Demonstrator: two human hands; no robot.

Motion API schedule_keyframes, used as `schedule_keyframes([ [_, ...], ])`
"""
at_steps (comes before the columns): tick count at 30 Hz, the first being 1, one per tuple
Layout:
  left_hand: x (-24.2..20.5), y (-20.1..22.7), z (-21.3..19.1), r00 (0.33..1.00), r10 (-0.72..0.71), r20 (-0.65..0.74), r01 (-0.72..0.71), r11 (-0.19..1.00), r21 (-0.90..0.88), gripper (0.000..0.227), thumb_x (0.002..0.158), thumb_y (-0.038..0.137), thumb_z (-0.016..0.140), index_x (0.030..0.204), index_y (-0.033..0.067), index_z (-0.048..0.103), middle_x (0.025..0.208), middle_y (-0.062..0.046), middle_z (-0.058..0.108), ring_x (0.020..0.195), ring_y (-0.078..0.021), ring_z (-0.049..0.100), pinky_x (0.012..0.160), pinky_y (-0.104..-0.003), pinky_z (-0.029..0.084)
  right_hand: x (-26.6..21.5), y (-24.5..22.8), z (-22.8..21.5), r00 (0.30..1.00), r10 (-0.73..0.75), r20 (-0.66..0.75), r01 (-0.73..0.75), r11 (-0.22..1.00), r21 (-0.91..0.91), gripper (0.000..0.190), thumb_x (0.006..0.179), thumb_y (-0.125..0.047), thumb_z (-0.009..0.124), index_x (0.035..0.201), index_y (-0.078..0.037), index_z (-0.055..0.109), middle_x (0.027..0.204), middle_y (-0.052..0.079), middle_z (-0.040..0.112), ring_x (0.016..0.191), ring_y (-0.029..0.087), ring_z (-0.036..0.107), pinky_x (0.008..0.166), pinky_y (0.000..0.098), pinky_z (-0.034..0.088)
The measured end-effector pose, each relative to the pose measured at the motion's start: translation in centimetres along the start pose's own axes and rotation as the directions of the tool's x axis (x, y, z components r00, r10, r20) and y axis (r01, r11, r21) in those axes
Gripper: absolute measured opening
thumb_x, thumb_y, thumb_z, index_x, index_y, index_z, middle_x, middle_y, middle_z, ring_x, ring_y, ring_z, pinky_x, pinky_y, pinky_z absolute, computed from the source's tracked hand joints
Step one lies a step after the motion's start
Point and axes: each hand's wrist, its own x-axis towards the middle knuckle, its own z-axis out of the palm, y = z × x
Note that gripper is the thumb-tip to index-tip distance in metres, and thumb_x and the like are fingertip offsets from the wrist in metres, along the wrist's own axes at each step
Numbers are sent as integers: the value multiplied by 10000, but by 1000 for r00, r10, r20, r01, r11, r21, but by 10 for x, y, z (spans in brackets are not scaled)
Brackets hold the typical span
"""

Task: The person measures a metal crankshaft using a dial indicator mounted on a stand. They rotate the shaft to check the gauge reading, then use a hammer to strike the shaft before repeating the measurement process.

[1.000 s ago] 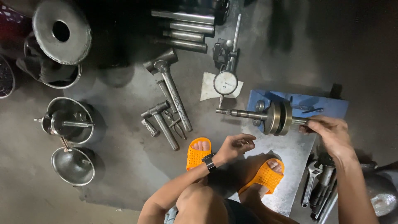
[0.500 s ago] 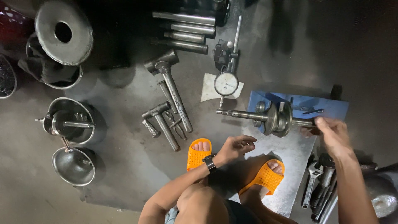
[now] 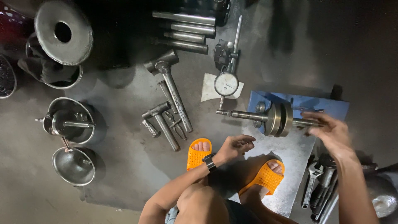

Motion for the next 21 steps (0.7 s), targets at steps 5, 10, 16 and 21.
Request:
schedule_keyframes([
  [5, 14, -8, -43, 966, -20, -259, 90, 962, 259, 109, 888, 63, 504, 879, 31, 607, 718, -70, 605, 539, -138, 539, 486, -205, 451, 4, 4, 3, 993, 107, -57, -108, 994, -15, 174, 930, -117, 534, 1032, -15, 631, 845, 173, 675, 915, 285, 640, 990, 494, 366],
  [10, 82, 13, -120, 671, 623, -403, -203, 677, 708, 331, 845, 9, 521, 1163, 45, 436, 1092, -146, 503, 984, -253, 501, 860, -367, 430, 9, 15, -2, 998, -45, -46, 39, 992, -119, 179, 818, -73, 620, 990, -38, 660, 996, 138, 665, 953, 266, 605, 916, 425, 441],
  [16, 131, 56, -148, 811, 575, -102, -289, 547, 785, 862, 813, 170, 728, 1406, 51, 113, 1423, -264, 241, 1321, -398, 325, 1081, -497, 367, -6, -9, 1, 999, -38, -12, 37, 999, -24, 440, 708, 87, 632, 1108, -89, 589, 1125, 93, 609, 1005, 229, 576, 891, 366, 452],
  [21, 160, 58, -155, 832, 545, -100, -249, 529, 811, 637, 876, 0, 606, 1356, -30, 189, 1389, -287, 291, 1308, -402, 333, 1062, -468, 397, 3, 15, 3, 998, 13, -66, -17, 998, -59, 285, 967, -313, 475, 1032, -95, 646, 849, 119, 677, 1004, 252, 583, 984, 534, 272],
])
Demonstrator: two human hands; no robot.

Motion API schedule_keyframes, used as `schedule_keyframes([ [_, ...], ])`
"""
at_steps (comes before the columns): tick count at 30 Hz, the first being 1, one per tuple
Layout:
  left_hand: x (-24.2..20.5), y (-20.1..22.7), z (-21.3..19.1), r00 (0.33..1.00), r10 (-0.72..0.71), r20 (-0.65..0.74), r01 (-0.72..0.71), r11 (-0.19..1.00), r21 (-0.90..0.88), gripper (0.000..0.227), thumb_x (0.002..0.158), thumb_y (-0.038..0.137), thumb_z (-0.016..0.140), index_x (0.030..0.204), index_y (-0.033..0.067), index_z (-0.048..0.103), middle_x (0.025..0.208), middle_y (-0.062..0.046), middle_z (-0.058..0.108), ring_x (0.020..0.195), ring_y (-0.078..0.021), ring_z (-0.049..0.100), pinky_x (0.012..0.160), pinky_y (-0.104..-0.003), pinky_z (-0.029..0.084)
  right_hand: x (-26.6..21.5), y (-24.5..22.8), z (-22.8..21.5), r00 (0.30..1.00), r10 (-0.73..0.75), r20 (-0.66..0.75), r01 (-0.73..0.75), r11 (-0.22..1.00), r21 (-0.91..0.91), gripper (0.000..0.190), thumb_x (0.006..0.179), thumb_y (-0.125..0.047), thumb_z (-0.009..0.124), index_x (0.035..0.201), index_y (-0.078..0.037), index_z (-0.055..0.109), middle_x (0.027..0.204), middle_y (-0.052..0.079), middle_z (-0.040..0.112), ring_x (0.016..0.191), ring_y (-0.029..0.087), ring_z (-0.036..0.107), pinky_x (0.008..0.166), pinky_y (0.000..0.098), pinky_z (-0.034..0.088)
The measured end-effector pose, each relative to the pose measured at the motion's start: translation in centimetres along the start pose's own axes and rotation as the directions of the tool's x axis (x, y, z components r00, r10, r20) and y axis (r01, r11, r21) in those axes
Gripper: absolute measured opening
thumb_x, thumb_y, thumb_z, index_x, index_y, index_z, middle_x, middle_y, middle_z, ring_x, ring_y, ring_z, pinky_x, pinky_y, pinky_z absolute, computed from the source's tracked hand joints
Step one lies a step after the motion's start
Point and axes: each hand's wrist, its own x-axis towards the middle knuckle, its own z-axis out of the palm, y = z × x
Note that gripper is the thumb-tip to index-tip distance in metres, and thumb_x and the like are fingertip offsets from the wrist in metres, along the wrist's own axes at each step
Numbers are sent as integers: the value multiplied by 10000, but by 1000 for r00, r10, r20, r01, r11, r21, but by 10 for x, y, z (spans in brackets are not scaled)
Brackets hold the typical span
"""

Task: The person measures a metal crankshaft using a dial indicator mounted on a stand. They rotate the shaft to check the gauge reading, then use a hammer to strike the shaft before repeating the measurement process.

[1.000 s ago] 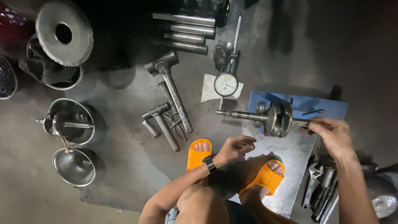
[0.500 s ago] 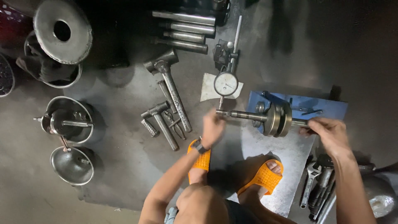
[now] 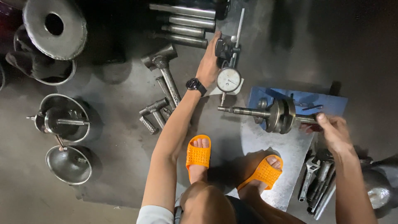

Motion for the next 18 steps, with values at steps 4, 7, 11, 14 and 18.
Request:
schedule_keyframes([
  [4, 4, -20, 7, 999, -29, 43, 30, 999, -32, 953, 761, 14, 751, 1424, 49, 68, 1480, -195, 203, 1363, -365, 295, 1020, -468, 445, -5, -9, 1, 997, 77, -6, -77, 997, 2, 225, 941, -206, 506, 906, -32, 644, 972, 148, 662, 940, 292, 573, 852, 460, 415],
  [7, 1, -32, 14, 999, -35, 32, 36, 998, -44, 1092, 675, 73, 852, 1428, 81, 61, 1482, -185, 217, 1350, -378, 330, 1050, -495, 379, -2, -3, -1, 996, -80, 35, 78, 995, 65, 180, 865, -17, 559, 1037, 0, 608, 982, 165, 642, 865, 270, 614, 822, 379, 486],
  [11, 2, -32, 13, 999, -31, -9, 30, 994, -110, 861, 714, -47, 648, 1402, 79, 146, 1440, -213, 300, 1280, -475, 378, 1095, -507, 332, -19, -36, 1, 999, -45, 21, 44, 998, 49, 411, 729, 83, 580, 1110, -72, 584, 1158, 98, 590, 1033, 230, 558, 953, 389, 428],
  [14, 1, -41, 18, 994, -99, 38, 102, 990, -94, 836, 734, -67, 612, 1402, 71, 128, 1443, -235, 276, 1281, -522, 305, 958, -549, 436, 6, 21, -2, 960, -250, 130, 186, 908, 374, 244, 895, -134, 496, 1078, 8, 575, 1145, 165, 594, 986, 291, 593, 721, 348, 535],
  [18, 0, -45, 21, 996, -89, 30, 92, 991, -99, 841, 731, -68, 568, 1415, 102, 110, 1451, -235, 271, 1283, -548, 272, 935, -576, 433, -6, -14, 2, 928, 351, -126, -365, 924, -111, 571, 867, -540, 420, 1230, -99, 410, 1378, 142, 334, 1238, 353, 328, 1006, 580, 231],
])
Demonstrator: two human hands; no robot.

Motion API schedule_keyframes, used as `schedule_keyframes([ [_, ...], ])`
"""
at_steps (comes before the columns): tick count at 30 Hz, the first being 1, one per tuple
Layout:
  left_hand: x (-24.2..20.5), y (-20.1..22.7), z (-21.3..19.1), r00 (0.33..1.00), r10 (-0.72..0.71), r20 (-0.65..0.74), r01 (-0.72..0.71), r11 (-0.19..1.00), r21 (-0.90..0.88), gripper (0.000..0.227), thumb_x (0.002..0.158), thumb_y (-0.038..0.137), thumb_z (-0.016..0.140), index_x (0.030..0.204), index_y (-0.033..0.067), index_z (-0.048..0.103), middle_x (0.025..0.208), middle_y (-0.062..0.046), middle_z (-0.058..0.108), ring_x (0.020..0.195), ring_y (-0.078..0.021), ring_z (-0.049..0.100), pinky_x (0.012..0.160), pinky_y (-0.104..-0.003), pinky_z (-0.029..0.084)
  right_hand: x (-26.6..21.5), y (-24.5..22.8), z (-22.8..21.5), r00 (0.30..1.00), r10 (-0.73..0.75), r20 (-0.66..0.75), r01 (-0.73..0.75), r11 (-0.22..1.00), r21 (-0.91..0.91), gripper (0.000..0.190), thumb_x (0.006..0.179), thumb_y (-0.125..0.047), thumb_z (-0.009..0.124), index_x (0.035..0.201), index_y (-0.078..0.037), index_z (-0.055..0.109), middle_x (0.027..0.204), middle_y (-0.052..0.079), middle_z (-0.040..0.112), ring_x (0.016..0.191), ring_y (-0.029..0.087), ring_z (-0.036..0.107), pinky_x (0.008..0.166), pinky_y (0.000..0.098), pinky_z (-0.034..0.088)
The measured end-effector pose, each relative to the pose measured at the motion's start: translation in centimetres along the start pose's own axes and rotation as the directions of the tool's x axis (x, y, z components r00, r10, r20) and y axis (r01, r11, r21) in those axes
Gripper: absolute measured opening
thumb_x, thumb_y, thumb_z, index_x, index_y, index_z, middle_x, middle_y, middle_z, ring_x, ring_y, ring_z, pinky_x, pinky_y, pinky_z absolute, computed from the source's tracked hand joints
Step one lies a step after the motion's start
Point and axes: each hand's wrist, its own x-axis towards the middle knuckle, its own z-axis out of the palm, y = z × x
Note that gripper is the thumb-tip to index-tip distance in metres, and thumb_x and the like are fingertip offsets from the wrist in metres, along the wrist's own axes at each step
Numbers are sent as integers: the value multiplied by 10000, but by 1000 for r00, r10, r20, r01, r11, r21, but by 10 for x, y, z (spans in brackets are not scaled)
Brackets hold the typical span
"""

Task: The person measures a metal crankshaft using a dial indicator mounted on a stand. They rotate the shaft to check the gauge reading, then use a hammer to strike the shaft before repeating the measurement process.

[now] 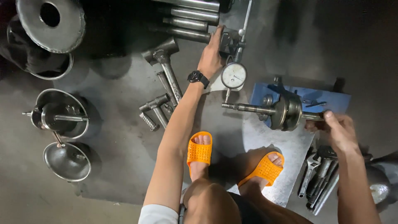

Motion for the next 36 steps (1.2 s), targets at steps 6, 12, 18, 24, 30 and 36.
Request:
schedule_keyframes([
  [6, 1, 3, -2, 1000, 27, 1, -27, 1000, 15, 846, 736, -92, 588, 1403, 121, 113, 1437, -225, 296, 1261, -541, 327, 942, -580, 444, -1, 2, 3, 953, -301, 37, 297, 951, 84, 127, 942, -146, 540, 943, -53, 626, 915, 114, 665, 967, 257, 597, 949, 515, 345],
  [12, 1, -6, 4, 1000, 3, 9, -3, 997, 73, 908, 674, -191, 553, 1413, 78, 99, 1452, -237, 253, 1319, -487, 261, 1020, -538, 402, 12, 15, 0, 853, -516, 70, 509, 855, 100, 251, 813, -7, 600, 1060, -49, 608, 1063, 105, 629, 982, 230, 591, 901, 381, 447],
  [18, 0, 2, -1, 1000, 16, -2, -16, 998, 57, 902, 740, 11, 730, 1406, 58, 122, 1462, -211, 240, 1326, -454, 296, 1023, -513, 418, 8, 14, 5, 944, -327, 53, 313, 932, 182, 204, 986, -236, 464, 1020, -72, 580, 890, 124, 652, 957, 244, 600, 973, 525, 300],
  [24, -14, 38, -15, 1000, -11, 6, 11, 1000, 22, 1005, 676, -80, 726, 1413, 93, 64, 1453, -231, 255, 1232, -433, 462, 919, -493, 512, 17, 22, 5, 877, -474, 75, 450, 867, 213, 130, 884, -100, 558, 981, -37, 616, 959, 123, 642, 900, 254, 604, 908, 429, 432],
  [30, -102, 68, -12, 965, -53, -255, 30, 995, -93, 808, 767, -11, 632, 1415, 23, 150, 1473, -199, 217, 1372, -331, 265, 1137, -415, 316, 10, 15, 3, 850, -523, 61, 491, 828, 270, 273, 758, -51, 639, 1030, -52, 615, 1005, 95, 635, 967, 233, 588, 960, 366, 417],
  [36, -197, 108, -8, 951, -182, -250, 147, 977, -151, 370, 816, 33, 589, 1167, 18, 473, 1017, -132, 542, 904, -234, 550, 802, -330, 466, -18, -9, 0, 880, -465, 95, 389, 821, 417, 555, 693, 202, 536, 1189, -44, 498, 1215, 118, 550, 1107, 239, 547, 913, 365, 486],
])
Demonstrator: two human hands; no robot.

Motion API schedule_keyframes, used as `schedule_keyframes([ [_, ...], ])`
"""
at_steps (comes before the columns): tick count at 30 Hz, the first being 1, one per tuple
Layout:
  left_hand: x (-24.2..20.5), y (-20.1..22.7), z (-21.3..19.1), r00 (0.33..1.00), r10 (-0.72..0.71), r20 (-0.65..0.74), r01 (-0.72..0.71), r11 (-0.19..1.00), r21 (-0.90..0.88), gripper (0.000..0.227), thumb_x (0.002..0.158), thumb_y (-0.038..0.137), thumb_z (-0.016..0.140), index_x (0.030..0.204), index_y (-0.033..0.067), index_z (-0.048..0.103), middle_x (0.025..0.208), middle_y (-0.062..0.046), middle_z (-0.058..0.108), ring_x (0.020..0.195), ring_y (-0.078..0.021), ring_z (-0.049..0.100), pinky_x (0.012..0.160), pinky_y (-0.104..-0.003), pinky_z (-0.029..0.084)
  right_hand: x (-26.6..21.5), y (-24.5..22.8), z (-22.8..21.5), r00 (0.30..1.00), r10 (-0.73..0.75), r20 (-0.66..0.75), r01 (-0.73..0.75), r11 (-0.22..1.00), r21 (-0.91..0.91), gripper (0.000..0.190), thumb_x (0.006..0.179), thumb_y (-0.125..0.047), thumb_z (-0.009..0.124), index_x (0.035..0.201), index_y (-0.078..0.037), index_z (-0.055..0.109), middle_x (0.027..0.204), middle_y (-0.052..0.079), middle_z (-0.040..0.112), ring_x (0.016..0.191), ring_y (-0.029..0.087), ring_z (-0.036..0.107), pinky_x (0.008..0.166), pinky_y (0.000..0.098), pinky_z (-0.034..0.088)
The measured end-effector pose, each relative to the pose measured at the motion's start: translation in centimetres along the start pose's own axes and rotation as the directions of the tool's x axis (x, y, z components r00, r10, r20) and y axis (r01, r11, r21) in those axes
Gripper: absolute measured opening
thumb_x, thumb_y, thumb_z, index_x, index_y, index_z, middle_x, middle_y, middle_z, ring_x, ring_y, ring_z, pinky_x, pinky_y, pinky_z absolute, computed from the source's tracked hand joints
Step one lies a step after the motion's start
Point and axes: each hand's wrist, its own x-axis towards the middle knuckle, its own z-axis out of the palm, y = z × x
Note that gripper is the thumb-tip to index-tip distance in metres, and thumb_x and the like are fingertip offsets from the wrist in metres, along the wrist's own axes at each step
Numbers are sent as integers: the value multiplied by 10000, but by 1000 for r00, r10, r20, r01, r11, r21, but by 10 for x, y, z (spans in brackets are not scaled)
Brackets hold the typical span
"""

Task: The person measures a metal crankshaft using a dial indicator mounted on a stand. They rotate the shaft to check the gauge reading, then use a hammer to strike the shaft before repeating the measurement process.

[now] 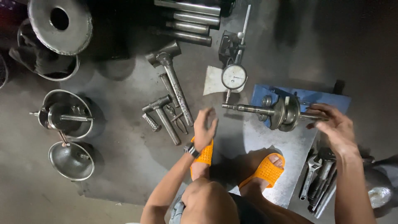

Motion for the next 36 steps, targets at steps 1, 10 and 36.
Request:
schedule_keyframes([
  [1, -12, 2, 0, 997, -71, 3, 71, 997, -26, 288, 830, 57, 592, 1105, 30, 511, 972, -105, 591, 845, -191, 593, 717, -286, 471, -2, -5, 2, 997, 70, -44, -73, 995, -75, 369, 817, 95, 478, 1144, -66, 535, 1190, 119, 570, 963, 240, 570, 920, 413, 447],
  [10, -43, 25, -1, 964, -210, 162, 227, 970, -92, 135, 846, 56, 580, 981, 45, 597, 884, -59, 677, 771, -130, 651, 701, -226, 505, 7, 15, -7, 991, 95, -91, -114, 966, -231, 163, 871, -27, 558, 1022, -42, 615, 1011, 130, 633, 955, 259, 577, 933, 467, 410],
  [36, 9, 69, 33, 958, -83, 275, 187, 908, -376, 220, 859, 162, 613, 1035, 33, 584, 956, -72, 626, 829, -130, 599, 738, -228, 508, 11, 15, -16, 992, -88, 95, 104, 976, -190, 532, 752, -12, 480, 1278, -90, 456, 1241, 134, 524, 1193, 293, 466, 1011, 523, 352],
])
